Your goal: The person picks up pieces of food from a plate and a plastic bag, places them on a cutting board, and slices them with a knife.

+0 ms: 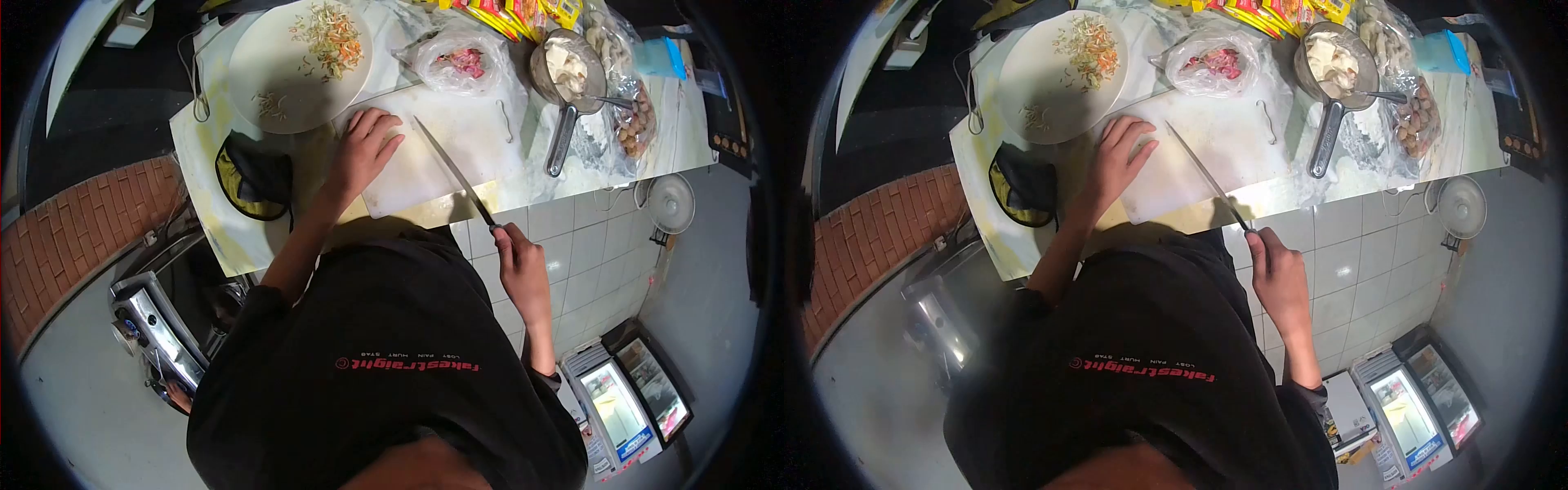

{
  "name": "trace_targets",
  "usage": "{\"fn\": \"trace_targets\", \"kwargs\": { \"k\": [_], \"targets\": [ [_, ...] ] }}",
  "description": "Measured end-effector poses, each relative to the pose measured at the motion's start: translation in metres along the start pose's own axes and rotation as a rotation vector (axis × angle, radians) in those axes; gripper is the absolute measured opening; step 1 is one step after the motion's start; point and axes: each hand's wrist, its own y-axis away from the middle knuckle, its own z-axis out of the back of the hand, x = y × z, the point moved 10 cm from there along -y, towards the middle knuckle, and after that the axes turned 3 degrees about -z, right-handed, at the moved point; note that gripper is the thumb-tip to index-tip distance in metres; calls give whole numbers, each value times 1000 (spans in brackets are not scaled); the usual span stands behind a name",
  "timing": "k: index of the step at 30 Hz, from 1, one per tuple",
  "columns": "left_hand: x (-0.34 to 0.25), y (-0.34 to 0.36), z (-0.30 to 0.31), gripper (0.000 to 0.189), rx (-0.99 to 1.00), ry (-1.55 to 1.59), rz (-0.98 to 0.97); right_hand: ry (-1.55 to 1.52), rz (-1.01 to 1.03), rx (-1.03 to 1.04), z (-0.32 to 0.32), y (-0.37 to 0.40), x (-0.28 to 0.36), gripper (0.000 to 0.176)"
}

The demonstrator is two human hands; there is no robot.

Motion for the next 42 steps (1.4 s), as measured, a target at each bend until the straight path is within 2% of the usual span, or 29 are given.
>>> {"fn": "trace_targets", "kwargs": {
  "k": [3, 5, 9, 12, 22, 28, 32, 35, 37, 41, 42],
  "targets": [
    [-3, -6, -9, 16, 13, 32, -16, -113, -39, 2, 1, 2, -11, 35],
    [-11, -10, -20, 16, 77, -59, -119, -166, -44, -45, 6, 3, -14, 32],
    [-12, -16, -30, 13, 99, -93, -180, -203, -60, -64, 6, 8, -24, 33],
    [-20, -20, -36, 8, 141, -168, -266, -183, -79, -57, 3, 12, -33, 41],
    [-59, -119, -10, 12, -4, -150, -440, -382, -130, -125, 5, 24, -46, 43],
    [-36, -143, -19, 13, 9, -194, -412, -406, -116, -137, -1, 29, -46, 38],
    [-31, -130, 5, 14, -53, -64, -382, -405, -126, -120, -7, 30, -44, 38],
    [-24, -103, 29, 19, -75, -32, -266, -405, -119, -116, -11, 27, -45, 39],
    [-9, -71, 29, 22, 12, 12, -117, -420, -111, -105, -14, 24, -43, 40],
    [3, -4, 4, 23, 99, 74, -75, -420, -109, -50, -22, 13, -40, 44],
    [-1, 5, 1, 24, 82, 3, -137, -413, -96, -39, -24, 11, -36, 44]
  ]
}}
